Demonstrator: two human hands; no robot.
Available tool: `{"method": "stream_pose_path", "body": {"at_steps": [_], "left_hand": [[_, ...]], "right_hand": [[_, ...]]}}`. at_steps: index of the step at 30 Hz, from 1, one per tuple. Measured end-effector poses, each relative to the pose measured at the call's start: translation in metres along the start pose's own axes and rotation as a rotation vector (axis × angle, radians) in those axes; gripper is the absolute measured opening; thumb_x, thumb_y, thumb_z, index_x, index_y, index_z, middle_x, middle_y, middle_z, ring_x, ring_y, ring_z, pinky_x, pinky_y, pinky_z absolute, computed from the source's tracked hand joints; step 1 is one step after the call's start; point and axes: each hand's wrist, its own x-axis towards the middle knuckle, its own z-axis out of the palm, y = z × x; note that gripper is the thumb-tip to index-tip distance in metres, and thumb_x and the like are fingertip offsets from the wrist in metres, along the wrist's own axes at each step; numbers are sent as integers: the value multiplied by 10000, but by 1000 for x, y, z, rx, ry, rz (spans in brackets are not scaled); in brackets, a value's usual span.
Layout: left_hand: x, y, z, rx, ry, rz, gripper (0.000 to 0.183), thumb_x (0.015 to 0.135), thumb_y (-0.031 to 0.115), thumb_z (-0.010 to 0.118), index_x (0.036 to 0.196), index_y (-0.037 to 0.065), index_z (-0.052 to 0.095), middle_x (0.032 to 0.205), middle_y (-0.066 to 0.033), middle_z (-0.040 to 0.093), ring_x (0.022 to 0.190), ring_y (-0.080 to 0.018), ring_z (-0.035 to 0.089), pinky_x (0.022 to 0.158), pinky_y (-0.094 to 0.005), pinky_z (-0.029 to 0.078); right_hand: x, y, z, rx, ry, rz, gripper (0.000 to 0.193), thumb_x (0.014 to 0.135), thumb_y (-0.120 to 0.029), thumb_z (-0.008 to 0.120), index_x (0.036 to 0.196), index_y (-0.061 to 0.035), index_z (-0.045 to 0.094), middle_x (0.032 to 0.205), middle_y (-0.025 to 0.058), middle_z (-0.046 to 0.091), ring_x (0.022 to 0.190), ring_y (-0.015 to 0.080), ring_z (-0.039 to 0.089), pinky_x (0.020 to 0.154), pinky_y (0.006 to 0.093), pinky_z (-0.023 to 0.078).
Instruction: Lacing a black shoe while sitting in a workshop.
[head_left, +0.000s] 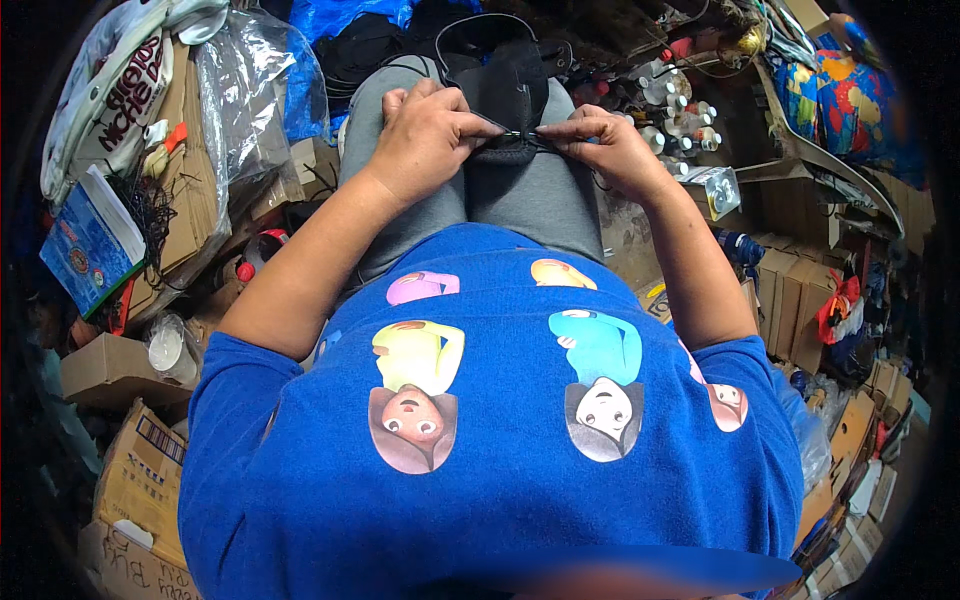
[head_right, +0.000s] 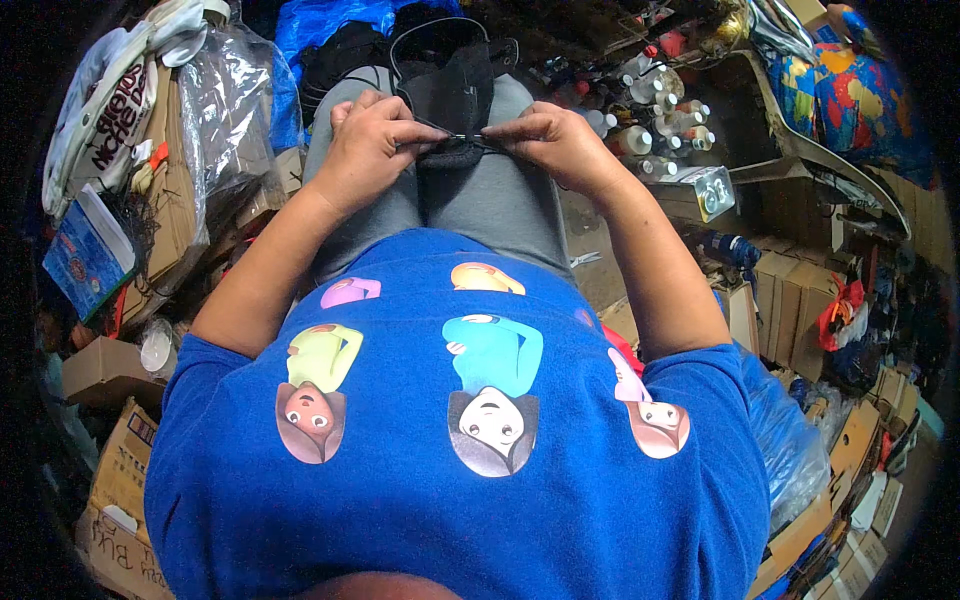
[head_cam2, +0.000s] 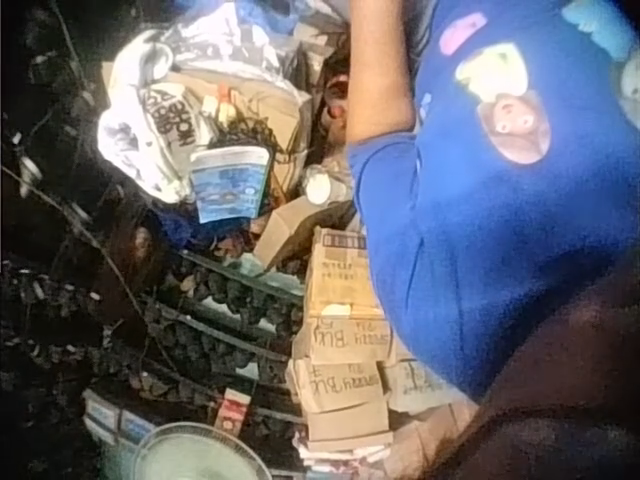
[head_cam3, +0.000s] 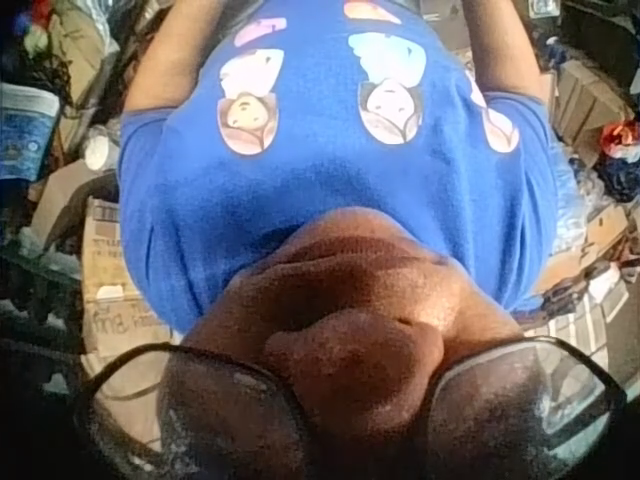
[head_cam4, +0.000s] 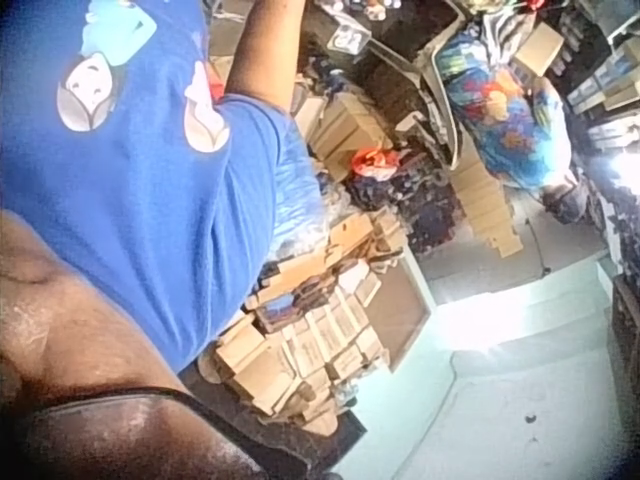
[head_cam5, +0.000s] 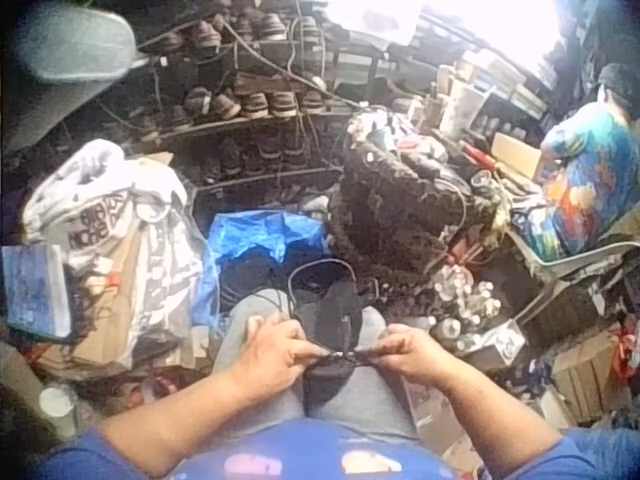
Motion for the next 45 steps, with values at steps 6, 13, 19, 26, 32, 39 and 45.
{"method": "stream_pose_path", "body": {"at_steps": [6, 13, 19, 26, 32, 39, 45], "left_hand": [[-1, 2, -1, -22, -24, -12, 275, 708, 111, 702, 924, 279, 735, 755, 34, 530, 864, -173, 490, 828, -370, 263], [0, 0, -2, -38, -51, -18, 280, 719, 114, 688, 941, 277, 734, 734, 31, 513, 834, -175, 479, 820, -363, 262], [3, 1, -2, -41, -89, -29, 291, 745, 103, 662, 961, 286, 729, 730, 27, 504, 830, -172, 478, 817, -358, 259], [4, -1, 1, -20, -89, -8, 306, 772, 90, 635, 978, 299, 723, 722, 27, 491, 835, -172, 481, 808, -358, 254], [4, -2, 2, -14, -108, -19, 281, 784, 115, 643, 983, 296, 723, 721, 29, 505, 840, -169, 486, 806, -358, 250], [18, -5, 6, -60, -106, -31, 200, 768, 175, 675, 926, 283, 735, 720, 41, 537, 873, -156, 501, 807, -361, 244], [30, -9, 9, -39, -132, -58, 160, 750, 195, 686, 887, 265, 733, 756, 47, 575, 902, -149, 531, 810, -374, 250]], "right_hand": [[2, 0, -3, -28, -16, -25, 331, 775, 33, 609, 1058, -112, 702, 805, -13, 514, 781, 89, 507, 729, 221, 429], [6, 6, -6, 3, -32, -24, 296, 771, -16, 641, 1029, -141, 714, 805, 11, 537, 783, 120, 530, 730, 250, 443], [8, 8, -9, -3, -38, -46, 295, 760, -60, 665, 1022, -183, 721, 810, 33, 561, 783, 151, 558, 736, 273, 461], [8, 7, -11, 23, -59, -39, 290, 774, -64, 662, 1032, -185, 718, 816, 33, 560, 789, 147, 557, 747, 269, 459], [8, 6, -14, 44, -83, -4, 272, 788, -82, 665, 1038, -174, 716, 826, 26, 565, 813, 144, 557, 769, 273, 454], [22, 22, -19, 185, -183, -40, 259, 796, -73, 665, 1048, -115, 707, 854, 25, 600, 848, 129, 560, 781, 258, 445], [32, 24, -21, 201, -242, 0, 244, 809, -71, 671, 1051, -65, 696, 879, 6, 636, 833, 93, 572, 777, 234, 449]]}}
